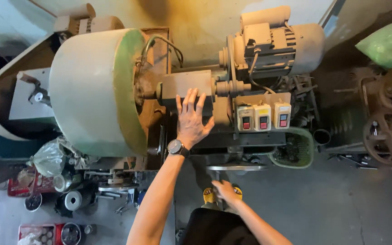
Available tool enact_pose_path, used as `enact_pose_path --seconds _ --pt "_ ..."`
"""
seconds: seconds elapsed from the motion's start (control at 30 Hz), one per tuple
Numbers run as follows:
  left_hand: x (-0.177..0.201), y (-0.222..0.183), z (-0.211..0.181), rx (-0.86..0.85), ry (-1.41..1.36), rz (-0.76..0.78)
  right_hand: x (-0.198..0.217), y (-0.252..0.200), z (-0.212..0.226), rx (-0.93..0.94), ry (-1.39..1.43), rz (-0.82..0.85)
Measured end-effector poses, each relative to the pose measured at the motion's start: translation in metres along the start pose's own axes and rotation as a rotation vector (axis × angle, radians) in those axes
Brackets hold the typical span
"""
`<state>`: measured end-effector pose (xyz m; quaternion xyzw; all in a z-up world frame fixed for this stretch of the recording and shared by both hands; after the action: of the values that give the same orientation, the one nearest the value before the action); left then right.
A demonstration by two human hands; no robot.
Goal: Operating a lathe machine to shape and measure a metal component.
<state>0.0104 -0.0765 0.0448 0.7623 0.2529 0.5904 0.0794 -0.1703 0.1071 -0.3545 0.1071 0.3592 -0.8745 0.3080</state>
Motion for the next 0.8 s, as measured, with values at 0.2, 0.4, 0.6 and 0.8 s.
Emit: enact_pose_path --seconds 0.2,0.4,0.6,0.8 --pt "-0.003 0.001 -0.013 -0.008 -0.015 0.023 0.170 -0.052 0.036 -0.057 -0.226 -0.257" --pt "-0.004 0.002 -0.022 -0.015 -0.005 0.060 0.269 -0.007 -0.009 -0.062 -0.575 -0.470" --pt "-0.004 0.001 -0.019 -0.014 0.002 0.072 0.243 -0.036 0.026 -0.103 -0.771 -0.548" --pt "-0.001 0.002 -0.010 -0.015 0.013 0.069 0.089 -0.026 0.021 0.181 -0.643 -0.456"
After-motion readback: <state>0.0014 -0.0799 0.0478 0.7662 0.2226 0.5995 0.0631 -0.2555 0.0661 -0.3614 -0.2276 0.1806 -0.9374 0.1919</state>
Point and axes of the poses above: each hand's wrist, its own y-axis towards the middle knuckle, its own x-axis out of the back of the hand, z = x × y, the point moved 9 cm from there along y, towards the middle knuckle, and after that the axes turned 13 degrees about x, right-handed, at the moved point
